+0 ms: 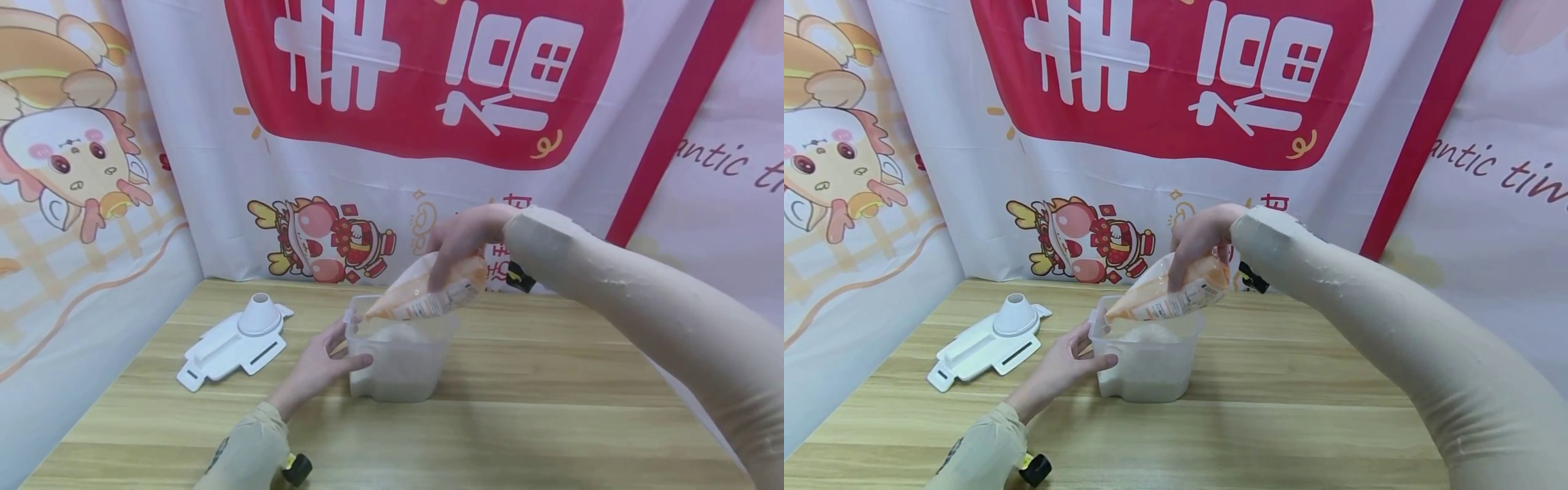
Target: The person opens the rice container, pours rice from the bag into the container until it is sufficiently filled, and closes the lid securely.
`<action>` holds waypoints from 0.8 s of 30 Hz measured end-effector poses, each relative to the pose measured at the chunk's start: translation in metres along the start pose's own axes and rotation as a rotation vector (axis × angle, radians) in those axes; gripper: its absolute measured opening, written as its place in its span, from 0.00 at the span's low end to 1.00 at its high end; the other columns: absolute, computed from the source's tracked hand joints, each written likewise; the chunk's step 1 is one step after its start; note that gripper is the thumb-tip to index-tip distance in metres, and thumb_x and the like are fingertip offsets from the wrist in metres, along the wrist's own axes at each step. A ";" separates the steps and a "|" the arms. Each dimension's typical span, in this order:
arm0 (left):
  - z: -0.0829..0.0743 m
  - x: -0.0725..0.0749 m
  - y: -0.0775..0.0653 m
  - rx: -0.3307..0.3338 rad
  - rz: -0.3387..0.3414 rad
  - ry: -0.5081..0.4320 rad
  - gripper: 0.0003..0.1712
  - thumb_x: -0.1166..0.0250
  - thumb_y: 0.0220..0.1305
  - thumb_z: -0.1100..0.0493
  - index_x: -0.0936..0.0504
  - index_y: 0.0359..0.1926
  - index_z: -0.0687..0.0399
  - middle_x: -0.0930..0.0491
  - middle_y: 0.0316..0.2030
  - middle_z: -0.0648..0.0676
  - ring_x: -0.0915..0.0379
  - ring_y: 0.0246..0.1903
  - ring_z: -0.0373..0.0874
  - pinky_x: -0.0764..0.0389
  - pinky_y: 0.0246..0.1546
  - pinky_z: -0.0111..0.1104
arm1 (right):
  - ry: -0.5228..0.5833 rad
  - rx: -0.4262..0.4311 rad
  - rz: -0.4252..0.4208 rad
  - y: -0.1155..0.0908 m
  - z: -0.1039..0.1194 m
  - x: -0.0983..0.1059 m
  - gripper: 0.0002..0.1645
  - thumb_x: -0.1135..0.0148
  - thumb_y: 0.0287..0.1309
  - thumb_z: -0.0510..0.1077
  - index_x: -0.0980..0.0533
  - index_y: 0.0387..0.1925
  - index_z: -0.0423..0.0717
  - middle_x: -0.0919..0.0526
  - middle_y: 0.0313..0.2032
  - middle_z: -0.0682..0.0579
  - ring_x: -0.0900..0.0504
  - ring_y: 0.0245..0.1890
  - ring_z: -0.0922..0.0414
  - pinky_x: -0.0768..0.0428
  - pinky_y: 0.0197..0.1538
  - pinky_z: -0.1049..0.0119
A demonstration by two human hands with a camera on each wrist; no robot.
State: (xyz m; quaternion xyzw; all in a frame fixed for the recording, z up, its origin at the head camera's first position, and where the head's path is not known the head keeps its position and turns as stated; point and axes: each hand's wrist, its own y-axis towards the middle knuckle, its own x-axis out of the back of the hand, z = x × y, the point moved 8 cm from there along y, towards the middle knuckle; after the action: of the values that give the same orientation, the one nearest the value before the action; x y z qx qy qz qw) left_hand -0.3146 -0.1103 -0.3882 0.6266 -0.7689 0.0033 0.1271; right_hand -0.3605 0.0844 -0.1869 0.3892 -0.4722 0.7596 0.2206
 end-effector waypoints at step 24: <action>0.002 0.002 0.001 -0.001 -0.004 0.022 0.51 0.22 0.49 0.44 0.37 0.73 0.40 0.35 0.68 0.44 0.42 0.68 0.48 0.33 0.63 0.42 | 0.036 -0.121 0.123 0.018 -0.012 -0.013 0.37 0.22 0.42 0.59 0.25 0.51 0.47 0.16 0.44 0.48 0.16 0.42 0.51 0.15 0.41 0.58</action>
State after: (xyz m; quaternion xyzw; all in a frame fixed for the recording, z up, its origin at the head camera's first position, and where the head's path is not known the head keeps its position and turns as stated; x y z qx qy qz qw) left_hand -0.3164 -0.1124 -0.3899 0.6281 -0.7662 0.0094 0.1357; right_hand -0.3707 0.0873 -0.2101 0.3318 -0.5363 0.7485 0.2050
